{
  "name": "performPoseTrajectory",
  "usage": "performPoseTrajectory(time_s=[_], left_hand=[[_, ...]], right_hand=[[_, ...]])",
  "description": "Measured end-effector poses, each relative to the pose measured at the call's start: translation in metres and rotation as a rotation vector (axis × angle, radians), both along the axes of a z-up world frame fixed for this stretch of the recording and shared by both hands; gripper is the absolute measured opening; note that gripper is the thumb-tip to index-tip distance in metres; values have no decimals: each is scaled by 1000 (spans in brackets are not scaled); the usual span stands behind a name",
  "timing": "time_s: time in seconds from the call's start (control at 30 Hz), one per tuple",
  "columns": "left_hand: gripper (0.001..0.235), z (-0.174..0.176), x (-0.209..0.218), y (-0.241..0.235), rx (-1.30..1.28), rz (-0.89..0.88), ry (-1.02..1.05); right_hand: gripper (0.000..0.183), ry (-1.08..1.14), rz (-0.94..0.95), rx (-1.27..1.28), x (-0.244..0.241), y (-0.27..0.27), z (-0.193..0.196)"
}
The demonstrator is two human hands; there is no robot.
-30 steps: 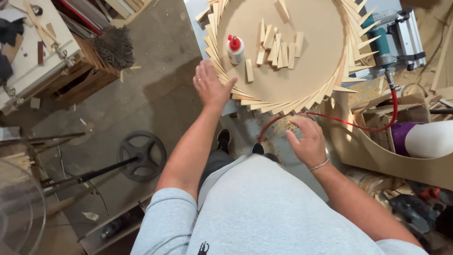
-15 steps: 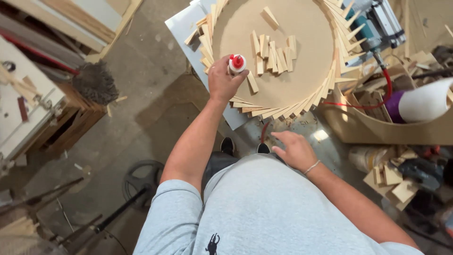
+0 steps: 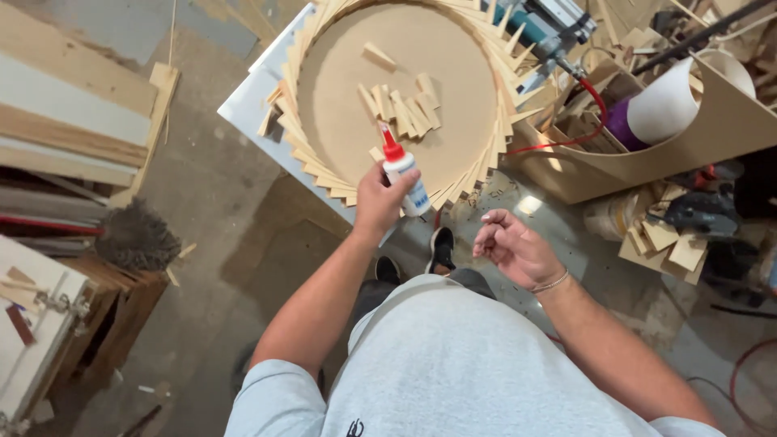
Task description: Assembling a wooden sunburst frame by gluing and nailing slats to a circular base
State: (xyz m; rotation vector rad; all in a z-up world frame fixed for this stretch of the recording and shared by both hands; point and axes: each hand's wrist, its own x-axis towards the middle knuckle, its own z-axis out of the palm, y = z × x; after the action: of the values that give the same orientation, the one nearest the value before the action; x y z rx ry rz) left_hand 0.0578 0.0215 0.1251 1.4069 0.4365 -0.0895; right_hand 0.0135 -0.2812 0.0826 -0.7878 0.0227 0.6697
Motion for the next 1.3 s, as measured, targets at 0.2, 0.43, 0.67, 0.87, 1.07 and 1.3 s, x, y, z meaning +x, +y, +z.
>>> performPoseTrajectory(time_s=[0.2, 0.43, 0.67, 0.87, 1.07, 1.3], left_hand=[[50, 2, -2, -56, -145, -125, 53], [50, -31, 1, -130, -224, -347, 431], [49, -16, 12, -176, -222, -521, 666], [50, 19, 51, -141, 205, -756, 181], [37, -22, 65, -34, 1052, -265, -332], [53, -90, 38, 56, 1573, -150, -249]], right_hand=[[18, -379, -113, -1096, -1, -28, -8], [68, -1368, -408, -1284, 11, -37, 26], [57, -1401, -620, -1109, 26, -42, -10], [61, -988, -942, -891, 60, -57, 16], [53, -622, -1029, -507, 95, -73, -23], [57, -1174, -757, -955, 108, -68, -45]])
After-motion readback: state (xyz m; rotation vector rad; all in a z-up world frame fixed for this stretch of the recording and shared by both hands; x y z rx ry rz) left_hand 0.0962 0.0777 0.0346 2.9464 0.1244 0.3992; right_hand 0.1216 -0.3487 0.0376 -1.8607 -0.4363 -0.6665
